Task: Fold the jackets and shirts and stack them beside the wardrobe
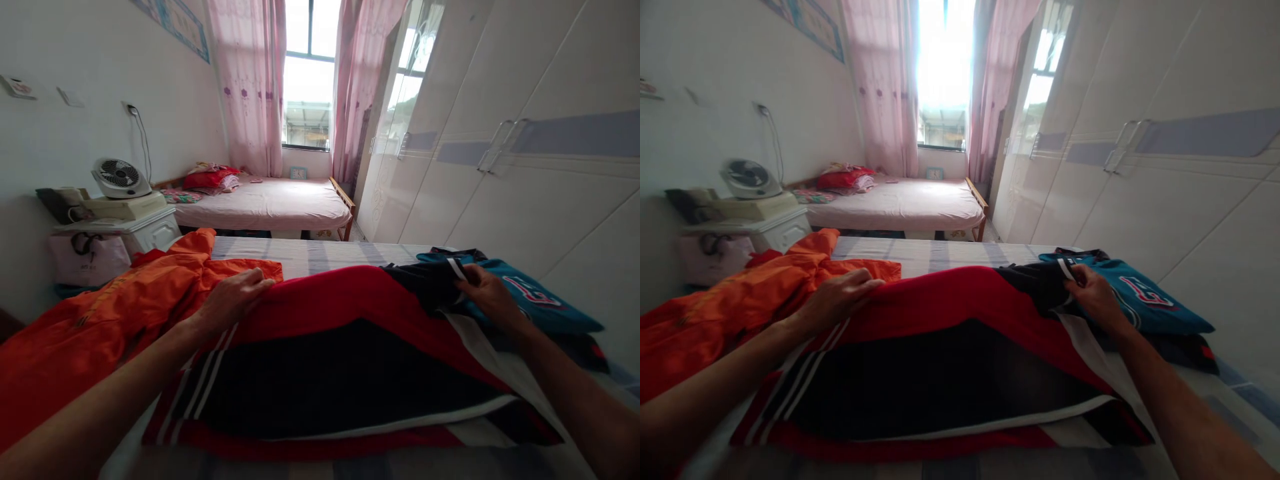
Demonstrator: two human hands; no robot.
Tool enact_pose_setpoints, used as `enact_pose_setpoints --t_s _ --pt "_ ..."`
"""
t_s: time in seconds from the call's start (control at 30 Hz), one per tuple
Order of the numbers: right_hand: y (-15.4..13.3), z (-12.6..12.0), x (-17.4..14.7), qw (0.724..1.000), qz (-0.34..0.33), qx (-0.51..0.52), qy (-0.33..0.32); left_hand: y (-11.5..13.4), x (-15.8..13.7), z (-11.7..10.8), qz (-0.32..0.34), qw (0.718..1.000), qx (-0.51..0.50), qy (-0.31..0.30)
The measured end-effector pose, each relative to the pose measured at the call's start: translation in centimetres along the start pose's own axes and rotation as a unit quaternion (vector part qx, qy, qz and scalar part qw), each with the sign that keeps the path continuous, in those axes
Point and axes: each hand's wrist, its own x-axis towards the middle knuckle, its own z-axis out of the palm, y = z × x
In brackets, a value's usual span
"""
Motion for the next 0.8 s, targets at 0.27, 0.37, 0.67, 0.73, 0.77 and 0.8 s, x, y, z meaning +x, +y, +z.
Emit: enact_pose_setpoints --t_s 0.27,0.37,0.67,0.73,0.77,0.8 --pt "1.8 -0.5 -8.5 0.989 -0.093 -0.11 -0.043 1.8 -4.3 0.5 0.052 0.998 -0.019 -0.004" --pt "1.5 -0.3 -8.9 0.985 -0.102 -0.137 -0.011 2.2 -4.5 -0.1 0.041 0.999 -0.023 -0.006" --pt "0.5 -2.8 -5.8 0.994 0.011 -0.079 -0.08 0.6 -4.8 -1.6 -0.182 0.975 -0.121 -0.04" --pt "-0.5 -3.1 -4.2 0.99 0.059 -0.116 -0.054 -0.1 -4.7 -1.1 -0.216 0.973 -0.082 -0.029" --pt "-0.9 -3.0 -3.4 0.986 0.071 -0.141 -0.051 -0.3 -4.9 -0.7 -0.214 0.973 -0.077 -0.035" --pt "-1.3 -2.7 -2.5 0.982 0.076 -0.164 -0.061 -0.5 -5.0 -0.2 -0.205 0.974 -0.083 -0.048"
